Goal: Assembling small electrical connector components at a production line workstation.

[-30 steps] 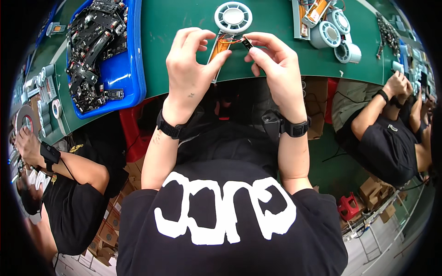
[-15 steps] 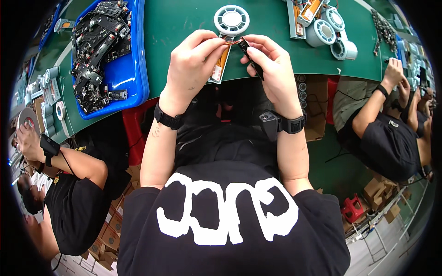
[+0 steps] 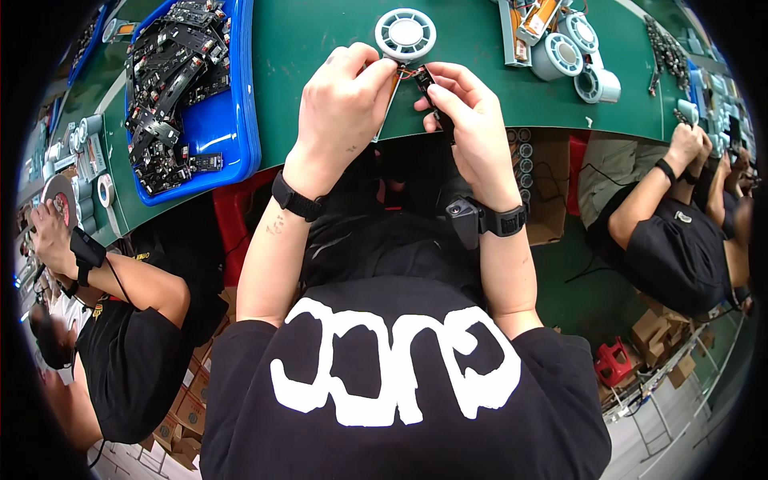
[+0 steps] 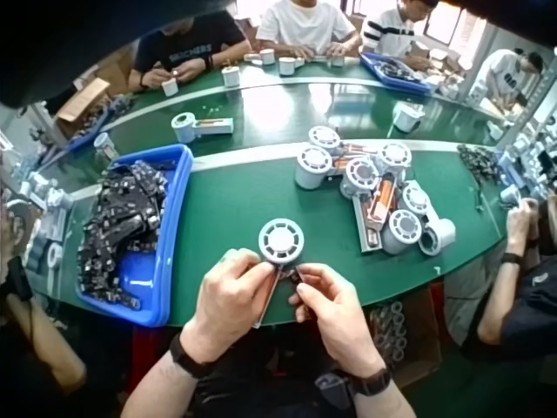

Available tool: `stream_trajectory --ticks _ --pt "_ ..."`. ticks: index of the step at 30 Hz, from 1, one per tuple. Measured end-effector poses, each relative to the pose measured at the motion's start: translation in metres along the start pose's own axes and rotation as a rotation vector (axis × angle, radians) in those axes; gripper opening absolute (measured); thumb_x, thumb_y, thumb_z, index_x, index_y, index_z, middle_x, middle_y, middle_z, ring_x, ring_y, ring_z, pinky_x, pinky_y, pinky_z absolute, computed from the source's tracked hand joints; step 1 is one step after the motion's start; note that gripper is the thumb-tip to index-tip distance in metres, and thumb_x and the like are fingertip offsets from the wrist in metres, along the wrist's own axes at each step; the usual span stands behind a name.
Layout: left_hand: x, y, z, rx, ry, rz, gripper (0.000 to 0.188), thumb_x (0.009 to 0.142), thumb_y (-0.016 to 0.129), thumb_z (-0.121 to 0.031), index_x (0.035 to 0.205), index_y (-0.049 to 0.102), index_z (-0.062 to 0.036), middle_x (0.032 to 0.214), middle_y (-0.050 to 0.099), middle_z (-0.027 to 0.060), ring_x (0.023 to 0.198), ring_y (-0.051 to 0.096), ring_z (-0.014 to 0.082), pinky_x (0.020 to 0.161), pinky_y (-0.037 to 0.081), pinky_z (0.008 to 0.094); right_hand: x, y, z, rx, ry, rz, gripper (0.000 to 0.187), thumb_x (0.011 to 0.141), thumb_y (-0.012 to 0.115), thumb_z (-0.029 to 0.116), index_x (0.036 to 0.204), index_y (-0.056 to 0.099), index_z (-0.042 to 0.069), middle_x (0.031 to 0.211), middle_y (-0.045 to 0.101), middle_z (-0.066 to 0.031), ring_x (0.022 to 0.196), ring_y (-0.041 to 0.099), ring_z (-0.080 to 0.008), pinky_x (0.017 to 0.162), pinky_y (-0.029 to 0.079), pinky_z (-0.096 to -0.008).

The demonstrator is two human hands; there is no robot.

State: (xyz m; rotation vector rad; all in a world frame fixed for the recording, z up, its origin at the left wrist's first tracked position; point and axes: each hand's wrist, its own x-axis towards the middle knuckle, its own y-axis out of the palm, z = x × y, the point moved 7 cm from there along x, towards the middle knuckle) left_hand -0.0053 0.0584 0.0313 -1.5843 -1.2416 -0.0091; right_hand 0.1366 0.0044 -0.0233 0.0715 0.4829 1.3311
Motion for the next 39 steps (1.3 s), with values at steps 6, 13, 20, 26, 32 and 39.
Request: stream_trajectory --ticks 6,13,20,26,32,39 --pt "0.005 -0.002 -0.005 0.116 0.034 0.115 0.004 0.084 0.075 -0.009 0.085 0.072 -0.0066 0.081 0.062 0.0058 0.077 0.064 0.0232 0.068 0.054 0.0342 -0.003 0.007 0.007 -0.098 -0.06 -0.025 0.03 0.098 0.061 0.003 0.127 0.062 -0.003 0.111 0.063 -0.0095 0.086 0.064 -0.0119 0.064 0.05 -0.0232" --pt "-0.003 0.002 0.017 -0.286 -0.314 0.019 0.006 0.083 0.077 -0.007 0.087 0.074 -0.0068 0.085 0.067 0.0058 0.069 0.066 0.0231 0.061 0.054 0.032 -0.005 0.011 0.007 -0.125 -0.064 -0.065 0.03 0.098 0.061 0.003 0.126 0.061 -0.004 0.112 0.062 -0.0101 0.086 0.063 -0.0116 0.064 0.05 -0.0231" --pt "-0.011 -0.007 0.012 -0.194 -0.088 -0.14 0.011 0.081 0.079 -0.008 0.09 0.074 -0.0077 0.082 0.067 0.0051 0.066 0.066 0.023 0.058 0.054 0.032 -0.005 0.013 0.006 -0.123 -0.061 -0.055 0.03 0.098 0.06 0.003 0.126 0.06 -0.004 0.111 0.062 -0.0103 0.084 0.063 -0.0115 0.063 0.05 -0.0231" --pt "-0.004 -0.001 0.009 -0.108 -0.088 -0.098 0.01 0.08 0.079 -0.009 0.089 0.073 -0.0086 0.081 0.065 0.0032 0.068 0.066 0.0233 0.059 0.053 0.0336 -0.007 0.016 0.009 -0.154 -0.056 -0.075 0.03 0.097 0.06 0.003 0.127 0.059 -0.005 0.111 0.06 -0.0102 0.085 0.063 -0.0115 0.062 0.049 -0.023" --pt "0.0 0.002 -0.003 0.077 0.014 0.004 0.015 0.082 0.076 -0.002 0.096 0.075 -0.0069 0.086 0.066 0.0062 0.073 0.066 0.0228 0.062 0.053 0.0324 -0.012 0.018 0.011 -0.229 -0.062 -0.091 0.031 0.097 0.061 0.003 0.127 0.059 -0.006 0.111 0.059 -0.0096 0.084 0.063 -0.0112 0.061 0.049 -0.0226" --pt "-0.018 -0.004 0.0 -0.058 0.022 -0.066 0.02 0.082 0.074 -0.007 0.102 0.074 -0.0092 0.084 0.061 0.0059 0.074 0.062 0.0232 0.066 0.051 0.0344 -0.007 0.015 0.005 -0.2 -0.064 -0.1 0.028 0.1 0.055 0.003 0.127 0.057 -0.005 0.111 0.058 -0.009 0.079 0.061 -0.009 0.061 0.048 -0.0221"
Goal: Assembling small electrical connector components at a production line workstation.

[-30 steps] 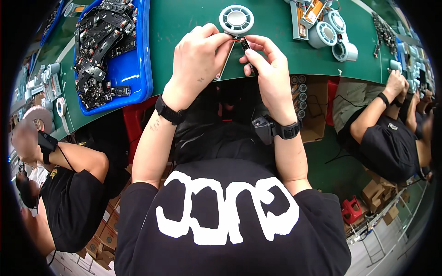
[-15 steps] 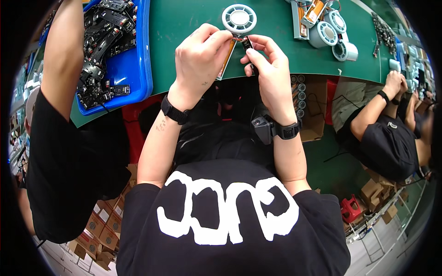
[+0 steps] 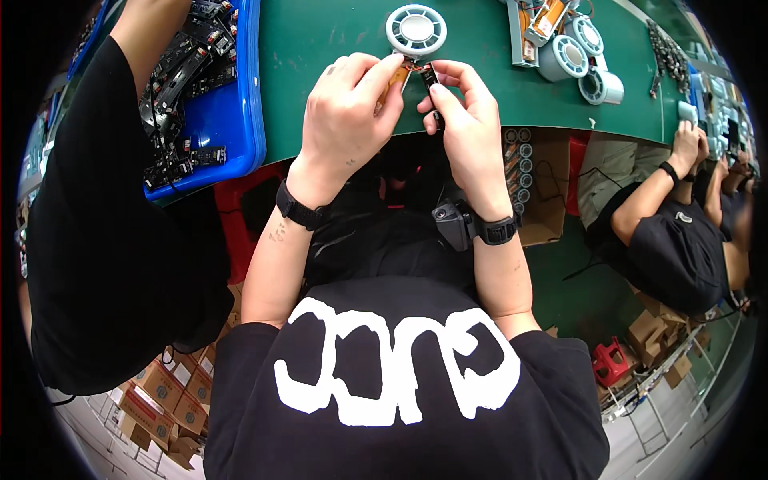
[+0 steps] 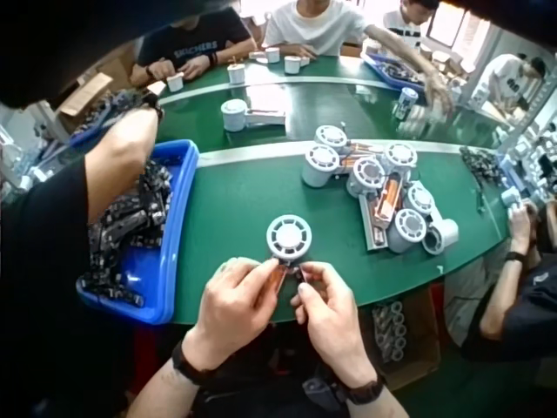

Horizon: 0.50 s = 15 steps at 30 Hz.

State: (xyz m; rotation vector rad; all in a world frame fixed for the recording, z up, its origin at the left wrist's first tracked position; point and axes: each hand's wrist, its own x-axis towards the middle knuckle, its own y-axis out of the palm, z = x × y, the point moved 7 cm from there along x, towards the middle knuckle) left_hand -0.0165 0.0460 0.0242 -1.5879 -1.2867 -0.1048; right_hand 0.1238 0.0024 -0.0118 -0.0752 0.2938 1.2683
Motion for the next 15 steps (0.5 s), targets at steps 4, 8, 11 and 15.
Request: stream_trajectory --ticks 4,8,11,15 --pt "-0.0081 -0.0017 -0.0002 0.008 0.038 -0.003 0.027 0.081 0.072 -0.008 0.108 0.074 -0.0107 0.085 0.059 0.0051 0.076 0.06 0.0222 0.068 0.049 0.0351 -0.0001 0.0037 0.0008 0.015 -0.011 0.007 0.027 0.101 0.053 0.003 0.127 0.056 -0.005 0.11 0.059 -0.0085 0.077 0.059 -0.0078 0.06 0.048 -0.022" --pt "-0.0053 -0.0009 -0.0025 0.094 0.003 0.06 0.035 0.08 0.071 -0.005 0.114 0.073 -0.0118 0.088 0.058 0.0042 0.077 0.058 0.0214 0.068 0.048 0.0356 -0.0006 0.0026 0.001 0.01 -0.006 -0.005 0.026 0.101 0.053 0.003 0.126 0.056 -0.004 0.107 0.06 -0.0079 0.074 0.057 -0.0071 0.059 0.047 -0.0215" --pt "-0.0056 -0.0007 0.0001 0.123 -0.023 0.079 0.038 0.079 0.07 -0.003 0.116 0.073 -0.0129 0.088 0.057 0.0037 0.077 0.057 0.021 0.069 0.047 0.0357 -0.0031 0.005 0.0045 -0.036 -0.013 -0.01 0.026 0.101 0.053 0.003 0.126 0.057 -0.004 0.106 0.06 -0.0074 0.072 0.057 -0.0067 0.059 0.047 -0.0212" --pt "-0.0072 -0.0029 0.0006 0.121 -0.024 0.089 0.043 0.078 0.069 -0.001 0.119 0.072 -0.0139 0.09 0.058 0.0045 0.079 0.058 0.0217 0.071 0.048 0.036 -0.0034 0.0062 0.005 -0.138 -0.06 -0.025 0.026 0.101 0.054 0.003 0.126 0.057 -0.003 0.103 0.061 -0.0066 0.07 0.056 -0.0061 0.059 0.046 -0.0209"
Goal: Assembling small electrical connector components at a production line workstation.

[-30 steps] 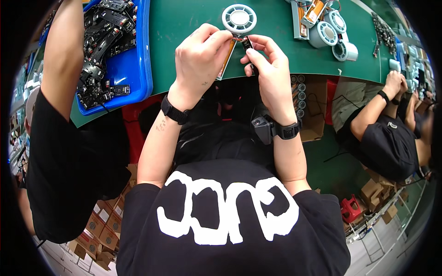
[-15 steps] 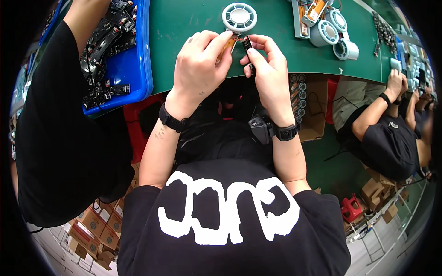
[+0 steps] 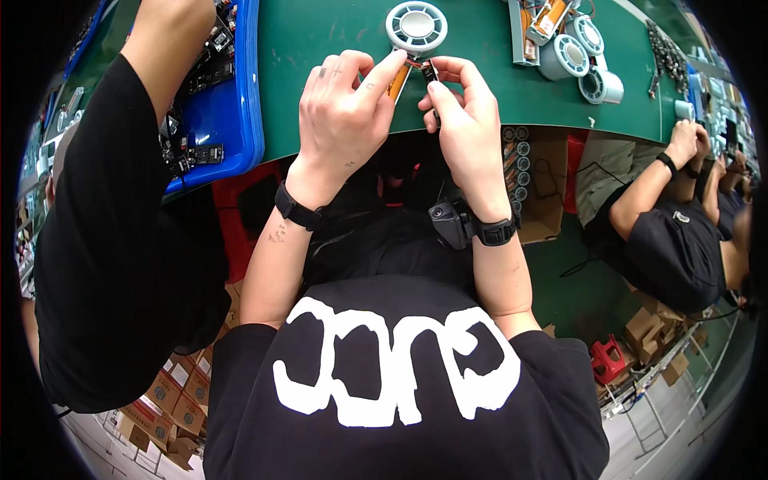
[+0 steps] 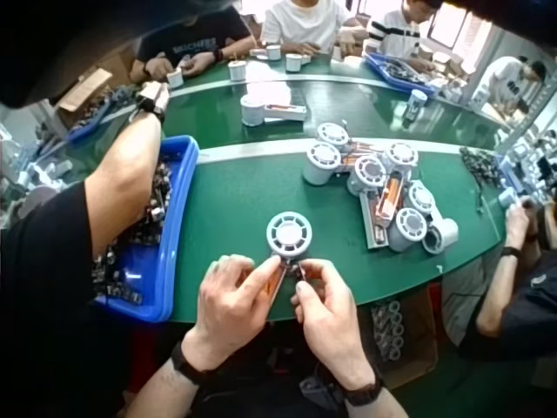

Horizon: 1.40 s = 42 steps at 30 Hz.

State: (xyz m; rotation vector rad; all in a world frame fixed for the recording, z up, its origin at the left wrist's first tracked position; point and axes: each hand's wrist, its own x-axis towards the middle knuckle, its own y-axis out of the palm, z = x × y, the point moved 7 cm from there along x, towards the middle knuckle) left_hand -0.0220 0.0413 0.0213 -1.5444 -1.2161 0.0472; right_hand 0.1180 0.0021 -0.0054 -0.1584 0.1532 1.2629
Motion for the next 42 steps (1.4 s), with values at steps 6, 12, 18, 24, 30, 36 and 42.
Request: stream_trajectory --ticks 6,12,18,24,30,36,42 --pt "0.0 0.001 -0.001 0.063 0.02 0.061 0.046 0.078 0.067 0.0 0.121 0.073 -0.014 0.094 0.058 0.0065 0.083 0.059 0.0237 0.076 0.05 0.0369 0.0 0.001 0.001 0.037 0.032 -0.015 0.025 0.1 0.054 0.003 0.125 0.058 -0.003 0.102 0.061 -0.006 0.069 0.055 -0.0056 0.059 0.046 -0.0208" --pt "-0.005 0.004 0.006 0.017 -0.005 0.025 0.041 0.08 0.068 -0.004 0.119 0.073 -0.014 0.093 0.058 0.0047 0.083 0.058 0.0224 0.075 0.048 0.036 -0.002 0.004 0.001 0.014 0.032 -0.002 0.026 0.1 0.054 0.003 0.125 0.059 -0.003 0.1 0.062 -0.0054 0.069 0.054 -0.0052 0.059 0.046 -0.0205" --pt "-0.003 0.001 0.005 0.051 0.001 0.009 0.036 0.082 0.069 -0.01 0.117 0.072 -0.0144 0.091 0.058 0.0018 0.083 0.059 0.0211 0.074 0.047 0.0347 -0.001 0.001 0.0 -0.07 -0.005 -0.011 0.026 0.1 0.055 0.004 0.125 0.06 -0.002 0.096 0.062 -0.0042 0.069 0.054 -0.0047 0.059 0.045 -0.0201" --pt "0.009 0.0 -0.005 0.144 0.055 0.115 0.03 0.085 0.068 -0.011 0.115 0.071 -0.0134 0.09 0.06 0.0026 0.083 0.061 0.0207 0.074 0.048 0.0344 -0.003 0.002 0.016 -0.354 -0.166 -0.043 0.028 0.096 0.06 0.004 0.124 0.061 -0.002 0.101 0.066 -0.0052 0.074 0.059 -0.0074 0.066 0.049 -0.0229" --pt "0.016 0.009 -0.003 0.209 0.03 0.319 0.024 0.089 0.065 -0.01 0.113 0.069 -0.012 0.089 0.06 0.0042 0.084 0.063 0.0212 0.073 0.051 0.0345 -0.002 0.005 0.03 -0.403 -0.228 -0.068 0.024 0.091 0.063 0.003 0.114 0.064 -0.005 0.106 0.065 -0.0144 0.076 0.066 -0.0177 0.069 0.054 -0.031" --pt "0.005 0.007 -0.005 -0.092 -0.095 0.133 0.023 0.09 0.065 -0.007 0.113 0.069 -0.0068 0.088 0.066 0.0107 0.082 0.069 0.0284 0.071 0.056 0.0397 -0.007 0.004 0.019 -0.223 -0.161 -0.17 0.025 0.091 0.067 0.002 0.115 0.064 -0.004 0.106 0.068 -0.0062 0.082 0.063 -0.009 0.072 0.052 -0.0253" --pt "-0.025 0.009 -0.002 -0.589 -0.355 -0.106 0.033 0.087 0.059 0.007 0.119 0.066 0.0018 0.098 0.069 0.019 0.083 0.069 0.0371 0.074 0.058 0.0422 -0.006 0.012 0.019 -0.396 -0.265 -0.213 0.026 0.088 0.071 0.003 0.112 0.064 -0.003 0.103 0.068 -0.0076 0.08 0.062 -0.012 0.07 0.052 -0.0271"
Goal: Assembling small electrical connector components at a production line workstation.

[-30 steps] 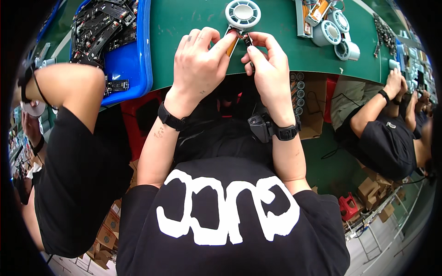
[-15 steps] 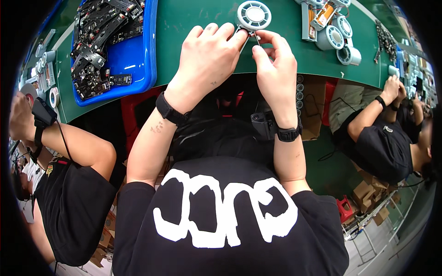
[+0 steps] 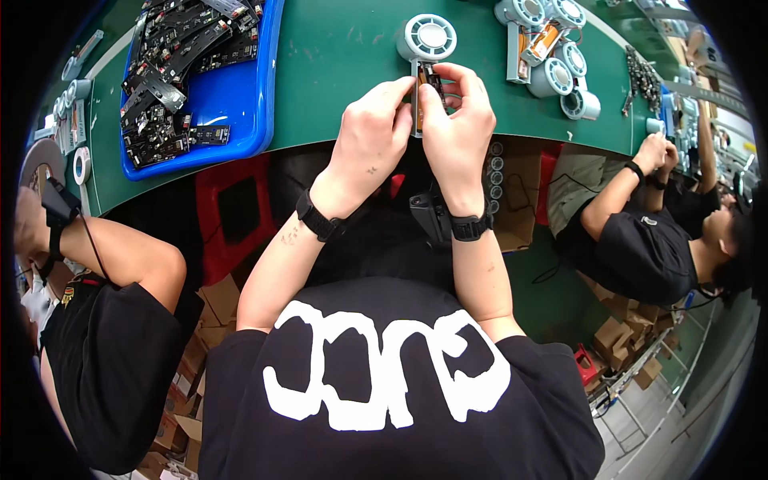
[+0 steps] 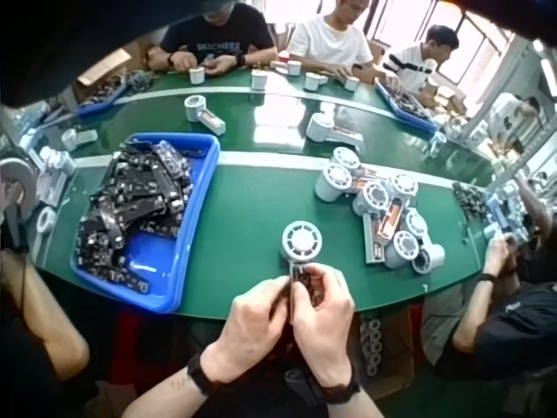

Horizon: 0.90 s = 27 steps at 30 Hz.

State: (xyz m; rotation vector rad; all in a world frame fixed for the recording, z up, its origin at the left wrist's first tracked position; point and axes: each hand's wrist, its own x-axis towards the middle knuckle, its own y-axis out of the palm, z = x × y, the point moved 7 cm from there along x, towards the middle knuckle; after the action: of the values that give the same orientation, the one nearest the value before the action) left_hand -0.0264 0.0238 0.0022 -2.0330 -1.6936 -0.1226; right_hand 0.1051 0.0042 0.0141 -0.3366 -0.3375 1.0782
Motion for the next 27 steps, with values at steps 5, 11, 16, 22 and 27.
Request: stream_trajectory --ticks 5,11,16,22,27 --pt "0.002 -0.006 0.001 0.001 0.035 0.014 0.033 0.086 0.058 0.007 0.117 0.067 0.0021 0.1 0.07 0.0201 0.083 0.069 0.0374 0.072 0.057 0.0412 -0.004 0.006 0.015 -0.32 -0.336 -0.115 0.027 0.085 0.074 0.004 0.11 0.065 -0.002 0.098 0.067 -0.0111 0.077 0.063 -0.0188 0.069 0.052 -0.0316" --pt "-0.003 -0.001 0.008 -0.056 -0.016 0.068 0.031 0.085 0.057 0.009 0.113 0.068 0.0026 0.098 0.07 0.0194 0.082 0.069 0.0372 0.071 0.056 0.0405 -0.001 0.003 0.011 -0.284 -0.243 -0.177 0.024 0.084 0.072 0.003 0.107 0.065 -0.001 0.099 0.064 -0.0138 0.08 0.063 -0.0246 0.07 0.052 -0.0354" --pt "0.0 -0.004 0.006 -0.075 0.003 0.059 0.028 0.085 0.058 0.008 0.11 0.07 0.0027 0.096 0.071 0.0188 0.081 0.07 0.0356 0.07 0.056 0.0397 -0.003 0.007 0.022 -0.352 -0.308 -0.201 0.021 0.085 0.071 0.003 0.105 0.064 -0.001 0.1 0.063 -0.0151 0.087 0.062 -0.0291 0.075 0.052 -0.039" --pt "-0.007 -0.008 0.017 -0.14 -0.03 -0.018 0.023 0.084 0.059 0.007 0.104 0.071 0.0023 0.094 0.071 0.0177 0.079 0.07 0.0339 0.069 0.056 0.0376 -0.014 0.022 0.014 -0.504 -0.38 -0.154 0.028 0.086 0.068 0.002 0.112 0.057 -0.001 0.115 0.056 -0.0181 0.108 0.054 -0.0364 0.091 0.046 -0.0454" --pt "-0.014 -0.015 0.017 -0.172 -0.029 -0.086 0.023 0.085 0.059 0.01 0.102 0.072 0.0022 0.095 0.073 0.016 0.082 0.072 0.0287 0.073 0.057 0.0333 -0.019 0.032 0.01 -0.675 -0.453 -0.179 0.043 0.086 0.069 0.005 0.124 0.049 0.002 0.13 0.05 -0.0189 0.119 0.049 -0.0386 0.096 0.044 -0.0476"
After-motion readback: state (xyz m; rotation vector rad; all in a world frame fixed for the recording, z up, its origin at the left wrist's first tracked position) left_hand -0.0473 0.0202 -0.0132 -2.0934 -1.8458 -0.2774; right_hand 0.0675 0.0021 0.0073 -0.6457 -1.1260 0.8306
